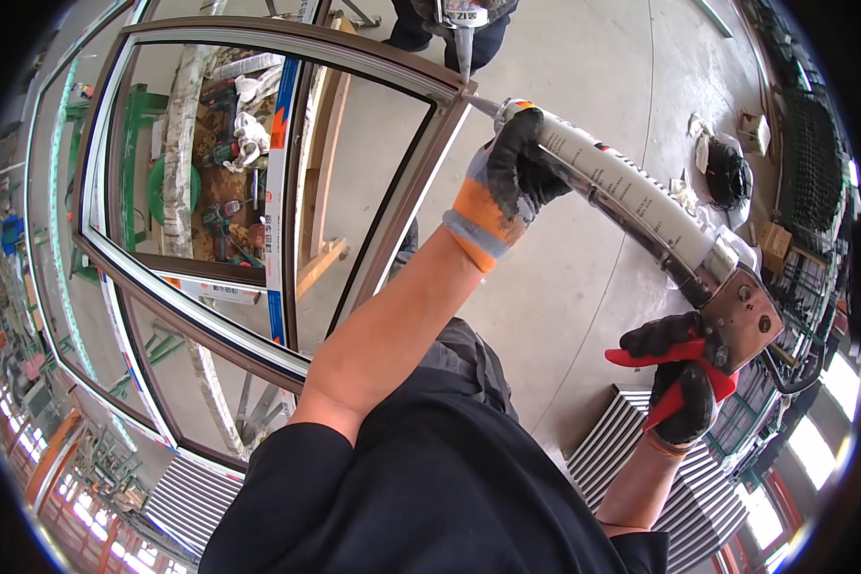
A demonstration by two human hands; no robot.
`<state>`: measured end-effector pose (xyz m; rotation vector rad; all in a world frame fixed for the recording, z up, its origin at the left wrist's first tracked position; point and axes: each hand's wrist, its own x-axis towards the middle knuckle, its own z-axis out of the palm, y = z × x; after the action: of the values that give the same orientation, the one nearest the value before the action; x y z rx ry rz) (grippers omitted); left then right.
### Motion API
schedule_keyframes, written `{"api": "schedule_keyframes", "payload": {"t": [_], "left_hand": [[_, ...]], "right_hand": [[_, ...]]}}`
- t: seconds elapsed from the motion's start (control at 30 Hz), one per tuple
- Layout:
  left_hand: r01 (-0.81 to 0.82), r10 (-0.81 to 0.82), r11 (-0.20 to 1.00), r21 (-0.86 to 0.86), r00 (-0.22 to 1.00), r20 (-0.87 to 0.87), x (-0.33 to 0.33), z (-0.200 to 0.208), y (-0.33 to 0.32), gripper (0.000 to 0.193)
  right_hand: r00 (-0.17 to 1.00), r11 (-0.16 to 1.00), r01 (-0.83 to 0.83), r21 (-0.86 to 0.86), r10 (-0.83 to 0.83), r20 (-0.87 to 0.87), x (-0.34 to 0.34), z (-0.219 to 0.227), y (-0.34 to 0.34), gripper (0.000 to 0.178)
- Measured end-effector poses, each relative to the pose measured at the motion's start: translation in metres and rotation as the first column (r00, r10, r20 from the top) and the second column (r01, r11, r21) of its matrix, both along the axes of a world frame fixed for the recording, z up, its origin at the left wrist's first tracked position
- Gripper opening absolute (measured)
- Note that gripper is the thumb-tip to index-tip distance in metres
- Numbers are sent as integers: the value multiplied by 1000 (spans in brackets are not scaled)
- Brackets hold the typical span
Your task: Assemble and seal a metal window or door frame using power tools and sealant.
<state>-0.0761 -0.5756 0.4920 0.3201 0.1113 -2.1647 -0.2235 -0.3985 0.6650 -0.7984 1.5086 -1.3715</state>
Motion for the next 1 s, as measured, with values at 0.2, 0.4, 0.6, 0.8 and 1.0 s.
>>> {"api": "schedule_keyframes", "payload": {"t": [0.2,0.4,0.6,0.8,1.0], "left_hand": [[-16,15,1000,20,999,49,8,3,11,31],[-24,24,999,41,1000,2,14,8,24,31],[-27,26,998,61,1000,14,20,5,36,31],[-79,79,997,16,997,-16,26,5,51,26],[-109,111,992,59,993,-36,35,8,67,24]], "right_hand": [[1000,1000,15,-19,-15,8,3,1,6,55],[1000,1000,22,-13,-22,6,10,5,14,55],[1000,1000,-4,-12,4,27,11,5,26,53],[999,1000,-6,-27,7,40,18,8,38,50],[997,998,-55,17,54,48,19,13,52,50]]}}
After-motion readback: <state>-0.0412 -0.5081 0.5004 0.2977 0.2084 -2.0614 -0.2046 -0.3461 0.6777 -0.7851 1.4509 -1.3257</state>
